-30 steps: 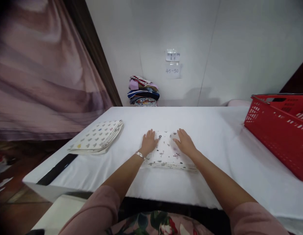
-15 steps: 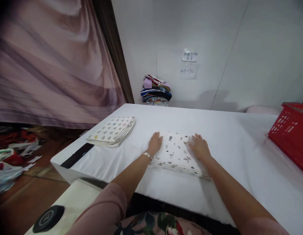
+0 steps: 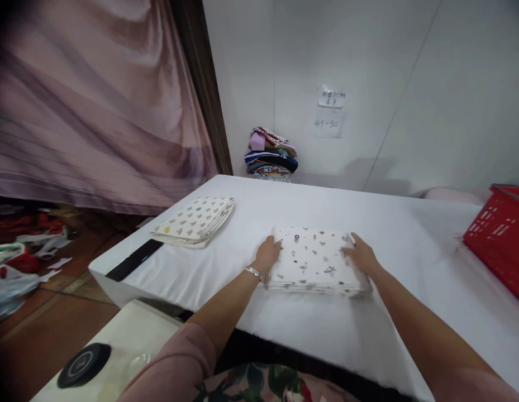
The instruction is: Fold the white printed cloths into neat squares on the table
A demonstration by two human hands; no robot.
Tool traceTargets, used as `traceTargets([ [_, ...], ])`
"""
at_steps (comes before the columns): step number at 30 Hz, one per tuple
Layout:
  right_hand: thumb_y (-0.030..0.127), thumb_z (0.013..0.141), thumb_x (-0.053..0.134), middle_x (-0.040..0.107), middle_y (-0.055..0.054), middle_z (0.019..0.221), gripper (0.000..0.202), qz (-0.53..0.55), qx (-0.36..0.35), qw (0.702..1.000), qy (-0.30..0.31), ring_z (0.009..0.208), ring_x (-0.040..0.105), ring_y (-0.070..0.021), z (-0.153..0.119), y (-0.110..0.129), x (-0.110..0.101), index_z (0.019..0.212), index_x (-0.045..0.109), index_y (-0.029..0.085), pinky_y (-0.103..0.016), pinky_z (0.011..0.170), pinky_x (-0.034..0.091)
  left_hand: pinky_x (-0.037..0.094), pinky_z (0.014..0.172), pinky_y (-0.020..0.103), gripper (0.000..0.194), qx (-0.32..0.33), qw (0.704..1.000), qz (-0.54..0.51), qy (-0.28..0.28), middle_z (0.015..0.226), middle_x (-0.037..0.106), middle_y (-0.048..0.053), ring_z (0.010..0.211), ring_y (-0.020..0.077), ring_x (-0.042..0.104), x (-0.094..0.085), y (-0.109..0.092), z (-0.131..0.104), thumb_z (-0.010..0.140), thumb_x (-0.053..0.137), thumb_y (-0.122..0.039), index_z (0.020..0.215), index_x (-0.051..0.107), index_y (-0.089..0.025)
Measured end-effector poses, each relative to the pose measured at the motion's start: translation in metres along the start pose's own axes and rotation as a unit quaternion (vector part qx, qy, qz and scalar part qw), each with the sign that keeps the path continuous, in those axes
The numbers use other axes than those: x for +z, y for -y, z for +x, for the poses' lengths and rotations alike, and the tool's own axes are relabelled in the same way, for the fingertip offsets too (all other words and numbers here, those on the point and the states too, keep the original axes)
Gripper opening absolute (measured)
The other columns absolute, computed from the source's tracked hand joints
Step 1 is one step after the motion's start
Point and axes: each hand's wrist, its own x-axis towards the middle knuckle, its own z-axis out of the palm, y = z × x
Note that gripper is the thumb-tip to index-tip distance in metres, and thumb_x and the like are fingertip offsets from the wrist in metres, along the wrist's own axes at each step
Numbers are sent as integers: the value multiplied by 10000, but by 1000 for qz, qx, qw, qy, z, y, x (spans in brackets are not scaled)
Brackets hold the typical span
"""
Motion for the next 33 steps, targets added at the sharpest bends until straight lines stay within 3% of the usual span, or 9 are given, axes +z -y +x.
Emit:
traceTargets([
  [4, 319, 806, 517, 575, -191, 1247, 655, -67, 11, 997, 39, 1111, 550, -328, 21, 3, -20, 1410, 370, 111, -434, 891, 440, 464, 852, 314, 512, 20, 996, -77, 48, 1161, 635, 131, 1062, 250, 600, 17, -5, -15, 826, 531, -450, 1232, 449, -149],
  [7, 271, 830, 467, 478, -164, 1376, 571, -94, -76, 993, 12, 1259, 430, -322, 15, 27, -18, 1383, 415, 140, -474, 1014, 359, 467, 853, 305, 607, 18, 991, -117, 59, 1195, 623, 123, 1074, 245, 595, 19, 1, -15, 807, 549, -491, 1292, 418, -151],
  [11, 338, 882, 397, 436, -126, 1424, 521, -34, -207, 977, 31, 1327, 362, -266, -29, 77, 4, 1357, 456, 132, -414, 1103, 275, 452, 904, 318, 585, 13, 989, -141, 33, 1178, 630, 108, 1073, 230, 593, 6, 13, -1, 857, 494, -435, 1354, 392, -144],
  [16, 432, 908, 342, 370, -132, 1467, 567, -4, -297, 952, 71, 1376, 275, -272, -97, 116, 32, 1393, 408, 146, -498, 1104, 230, 361, 1050, 315, 518, 84, 990, -114, -9, 1372, 494, 95, 1239, 204, 477, 0, 20, 23, 853, 489, -206, 1365, 421, -168],
  [20, 474, 891, 374, 368, -145, 1465, 606, -22, -318, 942, 110, 1368, 288, -295, -122, 120, 42, 1410, 380, 161, -522, 1082, 249, 312, 1103, 324, 516, 169, 983, -69, 16, 1421, 453, 39, 1296, 188, 421, 6, 22, 40, 854, 456, -149, 1365, 444, -218],
  [22, 468, 891, 384, 386, -150, 1453, 600, -18, -316, 944, 92, 1359, 300, -300, -127, 120, 39, 1405, 383, 158, -512, 1068, 275, 334, 1087, 319, 488, 187, 980, -65, 24, 1380, 502, 36, 1267, 188, 456, 8, 23, 46, 853, 440, -139, 1333, 492, -214],
  [27, 425, 893, 432, 564, -157, 1227, 497, -1, -306, 952, 22, 1124, 495, -285, -148, 125, 22, 1293, 489, 136, -425, 933, 406, 417, 995, 289, 444, 190, 978, -90, 20, 1241, 618, 18, 1134, 177, 557, 7, 21, 57, 812, 439, -106, 1205, 610, -223],
  [30, 408, 869, 489, 579, -150, 1145, 488, -33, -301, 953, 10, 1018, 510, -271, -163, 127, 24, 1268, 507, 128, -396, 866, 419, 466, 889, 274, 399, 184, 977, -102, 18, 1086, 685, -5, 991, 170, 610, 5, 20, 59, 776, 467, -100, 1085, 673, -248],
  [33, 291, 849, 506, 554, -156, 1182, 472, -66, -315, 947, -8, 1023, 491, -266, -174, 125, 35, 1284, 494, 110, -372, 844, 406, 467, 843, 277, 341, 165, 982, -93, -7, 1023, 699, -9, 951, 177, 612, 4, 19, 60, 773, 495, -131, 1016, 695, -261],
])
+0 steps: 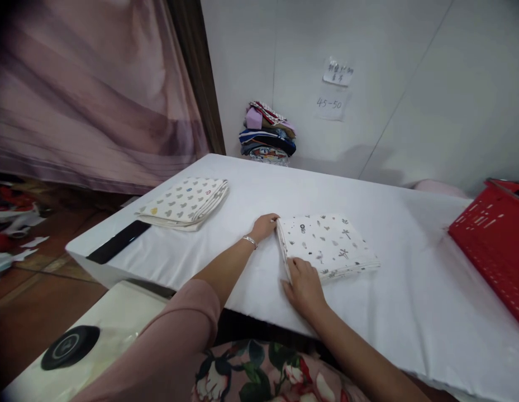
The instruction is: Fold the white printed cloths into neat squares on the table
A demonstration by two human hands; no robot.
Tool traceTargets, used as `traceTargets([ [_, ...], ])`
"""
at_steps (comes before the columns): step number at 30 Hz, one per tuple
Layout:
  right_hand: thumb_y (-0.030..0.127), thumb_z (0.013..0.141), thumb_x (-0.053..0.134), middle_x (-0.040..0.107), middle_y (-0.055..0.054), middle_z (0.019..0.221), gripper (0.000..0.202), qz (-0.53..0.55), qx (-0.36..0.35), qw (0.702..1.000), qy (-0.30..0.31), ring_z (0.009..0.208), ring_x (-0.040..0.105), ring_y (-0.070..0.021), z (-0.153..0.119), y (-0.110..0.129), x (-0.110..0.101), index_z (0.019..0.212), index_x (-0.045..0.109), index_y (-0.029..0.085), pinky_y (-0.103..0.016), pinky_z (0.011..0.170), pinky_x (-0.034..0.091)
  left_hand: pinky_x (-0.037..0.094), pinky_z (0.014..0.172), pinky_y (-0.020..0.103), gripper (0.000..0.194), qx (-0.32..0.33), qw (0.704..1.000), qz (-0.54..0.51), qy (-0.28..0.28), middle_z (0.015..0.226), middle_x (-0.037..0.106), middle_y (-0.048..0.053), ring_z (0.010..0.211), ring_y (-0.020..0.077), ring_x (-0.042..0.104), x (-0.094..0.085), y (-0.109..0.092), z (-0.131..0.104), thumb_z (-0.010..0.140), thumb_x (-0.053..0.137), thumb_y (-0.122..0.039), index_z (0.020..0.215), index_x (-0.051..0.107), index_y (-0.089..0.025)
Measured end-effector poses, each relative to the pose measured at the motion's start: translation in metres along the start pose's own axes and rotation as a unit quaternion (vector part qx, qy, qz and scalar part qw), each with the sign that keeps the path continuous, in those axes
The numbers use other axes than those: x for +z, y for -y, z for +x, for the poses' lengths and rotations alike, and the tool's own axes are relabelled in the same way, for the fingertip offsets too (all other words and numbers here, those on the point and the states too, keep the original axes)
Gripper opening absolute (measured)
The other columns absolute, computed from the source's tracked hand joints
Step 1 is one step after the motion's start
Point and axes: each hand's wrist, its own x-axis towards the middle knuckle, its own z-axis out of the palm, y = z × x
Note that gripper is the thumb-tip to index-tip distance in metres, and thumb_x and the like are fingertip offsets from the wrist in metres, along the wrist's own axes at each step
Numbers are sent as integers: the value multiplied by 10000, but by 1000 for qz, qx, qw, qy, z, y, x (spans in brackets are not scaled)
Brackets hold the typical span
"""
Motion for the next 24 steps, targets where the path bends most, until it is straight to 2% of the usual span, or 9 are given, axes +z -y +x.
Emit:
traceTargets([
  [3, 171, 838, 461, 551, -146, 1189, 444, -36, -18, 999, -16, 1000, 488, -252, -5, 2, 9, 1276, 507, 115, -360, 824, 392, 463, 814, 277, 309, -23, 1000, 8, -19, 998, 705, -11, 929, 179, 615, 1, 0, 0, 772, 509, -152, 980, 705, -269],
  [5, 145, 833, 451, 558, -141, 1175, 437, -53, -20, 998, -24, 988, 488, -249, -5, 2, 12, 1263, 521, 123, -359, 810, 387, 461, 798, 269, 308, -34, 999, 3, -24, 988, 707, -17, 913, 172, 617, 2, 0, 0, 774, 508, -153, 974, 707, -277],
  [14, 176, 822, 501, 557, -140, 1182, 450, -65, -12, 998, -12, 988, 472, -251, -6, 4, 9, 1267, 517, 109, -359, 815, 373, 470, 819, 267, 306, -40, 999, 1, -5, 1025, 700, -15, 944, 167, 616, 0, -3, -2, 798, 505, -168, 1020, 692, -263],
  [17, 133, 802, 494, 562, -134, 1169, 456, -65, -9, 998, -17, 974, 472, -242, -5, 6, 9, 1257, 524, 111, -353, 807, 375, 456, 888, 266, 348, -12, 1000, 7, 13, 1107, 677, -20, 998, 163, 602, -4, -2, -3, 799, 506, -159, 1088, 671, -263],
  [21, 116, 789, 489, 576, -136, 1139, 459, -72, 1, 997, -21, 949, 476, -239, -3, 8, 8, 1245, 540, 111, -350, 789, 376, 371, 1021, 250, 476, 99, 992, 71, 45, 1340, 539, -55, 1192, 139, 500, -11, -1, -5, 835, 451, -125, 1262, 560, -304],
  [24, 82, 772, 470, 585, -128, 1123, 476, -68, 6, 997, -22, 933, 479, -231, -2, 9, 9, 1239, 552, 116, -338, 786, 375, 398, 993, 265, 474, 147, 976, 142, 71, 1287, 579, -82, 1167, 147, 514, -11, -1, -1, 842, 423, -110, 1215, 592, -348],
])
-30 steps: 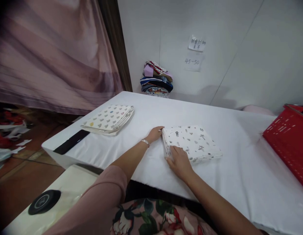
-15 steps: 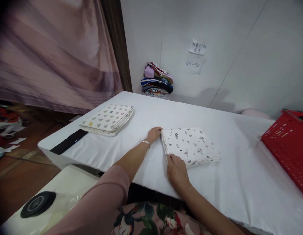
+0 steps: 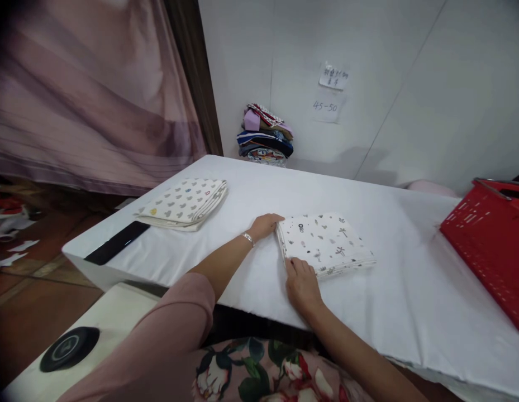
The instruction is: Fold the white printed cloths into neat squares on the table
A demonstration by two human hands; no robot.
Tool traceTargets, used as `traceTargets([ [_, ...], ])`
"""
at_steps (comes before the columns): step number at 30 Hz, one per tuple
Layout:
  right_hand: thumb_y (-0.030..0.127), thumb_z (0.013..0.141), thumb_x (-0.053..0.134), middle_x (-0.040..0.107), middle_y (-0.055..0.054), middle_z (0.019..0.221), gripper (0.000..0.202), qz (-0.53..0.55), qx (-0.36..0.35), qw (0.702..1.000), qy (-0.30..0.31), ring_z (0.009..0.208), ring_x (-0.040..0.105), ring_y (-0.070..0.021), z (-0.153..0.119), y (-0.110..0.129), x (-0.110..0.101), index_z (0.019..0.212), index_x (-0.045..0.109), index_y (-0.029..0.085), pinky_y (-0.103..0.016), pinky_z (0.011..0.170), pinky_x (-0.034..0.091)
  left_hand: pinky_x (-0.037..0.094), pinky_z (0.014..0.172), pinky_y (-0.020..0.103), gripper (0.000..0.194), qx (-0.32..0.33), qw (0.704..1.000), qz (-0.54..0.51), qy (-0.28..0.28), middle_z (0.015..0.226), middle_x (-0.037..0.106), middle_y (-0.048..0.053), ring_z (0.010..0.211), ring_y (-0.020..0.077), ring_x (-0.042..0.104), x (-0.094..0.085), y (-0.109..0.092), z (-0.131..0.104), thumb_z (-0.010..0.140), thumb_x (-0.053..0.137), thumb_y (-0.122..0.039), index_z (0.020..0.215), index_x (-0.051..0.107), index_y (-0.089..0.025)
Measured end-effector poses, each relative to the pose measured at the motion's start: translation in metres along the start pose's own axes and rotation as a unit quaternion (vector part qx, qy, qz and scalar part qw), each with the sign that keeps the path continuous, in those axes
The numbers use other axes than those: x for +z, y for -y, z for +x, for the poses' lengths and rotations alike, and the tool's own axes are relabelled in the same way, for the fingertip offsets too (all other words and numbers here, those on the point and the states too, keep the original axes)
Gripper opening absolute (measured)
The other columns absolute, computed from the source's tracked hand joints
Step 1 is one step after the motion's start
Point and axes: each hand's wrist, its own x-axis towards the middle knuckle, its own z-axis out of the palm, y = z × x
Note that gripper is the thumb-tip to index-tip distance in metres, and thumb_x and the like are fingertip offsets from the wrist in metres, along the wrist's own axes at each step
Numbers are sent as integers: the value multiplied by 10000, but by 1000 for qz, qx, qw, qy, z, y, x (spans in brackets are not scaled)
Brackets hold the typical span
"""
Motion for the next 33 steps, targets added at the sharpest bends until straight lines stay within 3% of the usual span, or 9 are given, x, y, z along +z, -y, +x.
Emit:
traceTargets([
  [6, 41, 740, 443, 571, -120, 1162, 504, -3, -6, 1000, -1, 966, 471, -239, -1, 1, 2, 1211, 575, 162, -347, 799, 376, 449, 915, 301, 419, -80, 994, -39, -56, 1139, 668, -37, 1059, 183, 557, 16, 6, 6, 851, 415, -137, 1137, 659, -322],
  [9, 71, 774, 453, 564, -132, 1170, 467, -15, -11, 1000, -4, 961, 470, -246, -3, 4, 1, 1218, 567, 160, -360, 796, 372, 441, 930, 295, 408, -84, 993, -67, -55, 1143, 667, -43, 1064, 177, 560, 19, 7, 6, 838, 442, -128, 1119, 670, -318],
  [14, 131, 826, 464, 563, -125, 1174, 401, -17, -17, 1000, -16, 960, 473, -244, -5, 5, 0, 1212, 567, 166, -356, 798, 363, 411, 986, 285, 465, -34, 997, -68, 1, 1238, 619, -36, 1139, 166, 532, 4, 9, 3, 813, 442, -75, 1175, 634, -293],
  [19, 141, 826, 484, 556, -133, 1191, 426, -7, -22, 1000, -7, 969, 473, -250, -4, 5, -3, 1247, 551, 150, -358, 802, 365, 359, 1049, 351, 603, 92, 995, 37, 13, 1439, 428, 20, 1295, 193, 388, -8, 12, -12, 770, 452, -6, 1312, 507, -266],
  [25, 95, 802, 480, 559, -138, 1182, 446, -17, -10, 1000, 7, 954, 476, -253, -3, 6, -3, 1234, 568, 160, -367, 788, 370, 402, 964, 375, 388, 206, 974, 93, 1, 1324, 537, 64, 1247, 207, 425, -10, 3, -18, 859, 459, -87, 1186, 596, -243],
  [29, 52, 772, 466, 556, -134, 1187, 477, -8, -16, 1000, 7, 965, 471, -247, -4, 4, -3, 1221, 576, 167, -359, 797, 368, 423, 912, 336, 269, 197, 975, 100, 1, 1165, 632, 52, 1142, 189, 489, -10, -2, -13, 868, 481, -133, 1022, 675, -239],
  [33, 55, 789, 449, 550, -134, 1201, 451, -6, -28, 1000, -8, 976, 463, -246, -8, 1, 0, 1206, 582, 165, -362, 811, 361, 423, 933, 340, 298, 155, 985, 77, -24, 1185, 632, 31, 1122, 187, 492, -3, 1, -13, 839, 497, -98, 1031, 675, -242],
])
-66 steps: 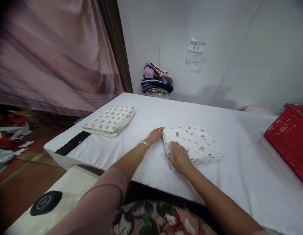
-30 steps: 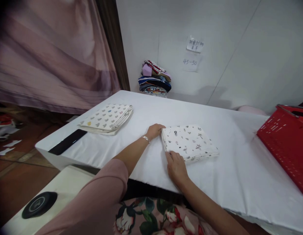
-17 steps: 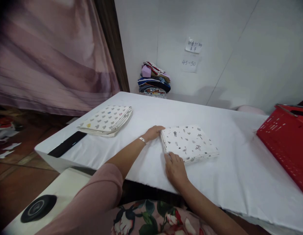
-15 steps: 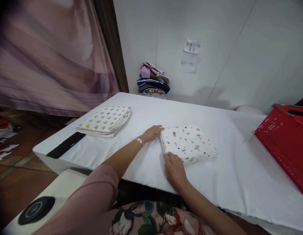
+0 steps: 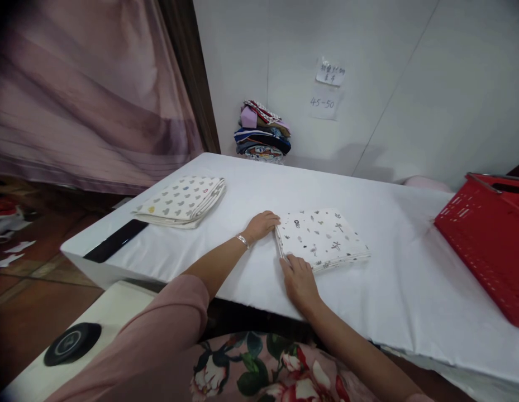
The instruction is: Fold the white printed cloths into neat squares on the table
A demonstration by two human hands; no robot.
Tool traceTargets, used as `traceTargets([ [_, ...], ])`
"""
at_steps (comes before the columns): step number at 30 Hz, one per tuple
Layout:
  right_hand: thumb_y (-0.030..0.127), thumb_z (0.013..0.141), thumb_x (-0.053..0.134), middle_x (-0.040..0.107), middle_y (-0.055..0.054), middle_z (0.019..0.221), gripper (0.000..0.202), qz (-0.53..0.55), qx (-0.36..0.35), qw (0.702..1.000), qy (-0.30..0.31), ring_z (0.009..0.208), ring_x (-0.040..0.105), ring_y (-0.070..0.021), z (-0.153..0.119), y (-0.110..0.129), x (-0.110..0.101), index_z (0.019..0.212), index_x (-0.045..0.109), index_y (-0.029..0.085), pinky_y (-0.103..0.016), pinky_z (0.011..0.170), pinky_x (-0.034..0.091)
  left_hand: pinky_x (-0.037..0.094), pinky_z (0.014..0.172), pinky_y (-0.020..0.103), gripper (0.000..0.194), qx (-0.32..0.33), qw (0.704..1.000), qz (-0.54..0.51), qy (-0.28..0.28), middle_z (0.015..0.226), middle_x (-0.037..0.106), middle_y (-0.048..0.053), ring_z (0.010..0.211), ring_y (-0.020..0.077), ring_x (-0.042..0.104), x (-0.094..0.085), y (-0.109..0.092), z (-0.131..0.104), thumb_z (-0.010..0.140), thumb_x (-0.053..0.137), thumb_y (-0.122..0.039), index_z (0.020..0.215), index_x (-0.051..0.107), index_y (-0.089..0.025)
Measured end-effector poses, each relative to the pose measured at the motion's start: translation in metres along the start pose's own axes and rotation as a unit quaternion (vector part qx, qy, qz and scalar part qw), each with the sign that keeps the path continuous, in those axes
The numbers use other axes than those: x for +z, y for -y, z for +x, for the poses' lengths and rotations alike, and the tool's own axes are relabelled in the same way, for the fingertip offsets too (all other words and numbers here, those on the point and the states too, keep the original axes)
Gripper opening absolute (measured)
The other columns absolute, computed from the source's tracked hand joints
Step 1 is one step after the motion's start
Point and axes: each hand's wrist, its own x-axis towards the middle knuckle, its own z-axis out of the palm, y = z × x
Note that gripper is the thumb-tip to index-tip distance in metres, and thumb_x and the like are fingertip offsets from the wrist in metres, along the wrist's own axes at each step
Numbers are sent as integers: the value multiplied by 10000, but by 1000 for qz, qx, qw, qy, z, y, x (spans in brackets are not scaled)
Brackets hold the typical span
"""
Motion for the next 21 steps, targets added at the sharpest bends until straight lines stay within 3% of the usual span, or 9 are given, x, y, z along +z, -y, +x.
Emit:
traceTargets([
  [4, 93, 823, 448, 551, -137, 1205, 427, -6, -10, 1000, -9, 973, 457, -247, -3, 0, 3, 1228, 565, 161, -368, 816, 356, 429, 946, 337, 337, 9, 1000, -18, -14, 1200, 624, 38, 1128, 183, 491, 3, 0, -6, 830, 494, -82, 1082, 658, -235],
  [10, 85, 829, 433, 527, -145, 1275, 432, 0, -2, 1000, -17, 1043, 448, -259, -6, 4, 2, 1231, 573, 158, -389, 860, 363, 415, 958, 383, 435, 59, 998, 11, -3, 1308, 553, 63, 1227, 201, 440, -8, -14, -17, 866, 420, -87, 1250, 562, -234],
  [16, 152, 839, 448, 507, -153, 1321, 423, 53, -3, 998, -16, 1143, 435, -273, -7, 2, -2, 1249, 552, 151, -413, 909, 374, 424, 957, 349, 387, 54, 998, -9, 33, 1203, 625, 52, 1166, 173, 494, -10, -18, -13, 874, 404, -90, 1131, 649, -245],
  [18, 232, 854, 466, 545, -146, 1278, 432, 99, 4, 995, -5, 1116, 473, -261, -2, -4, -6, 1274, 527, 149, -393, 897, 395, 427, 961, 337, 359, 45, 998, -23, 34, 1177, 639, 43, 1141, 163, 510, -9, -17, -11, 888, 401, -112, 1092, 666, -241],
  [21, 307, 890, 421, 641, -101, 1108, 420, 187, 69, 980, 16, 974, 558, -215, 13, -14, -16, 1273, 517, 163, -330, 820, 429, 425, 965, 318, 339, 41, 998, -34, 30, 1155, 647, 37, 1124, 157, 517, -9, -16, -9, 896, 406, -126, 1066, 677, -239],
])
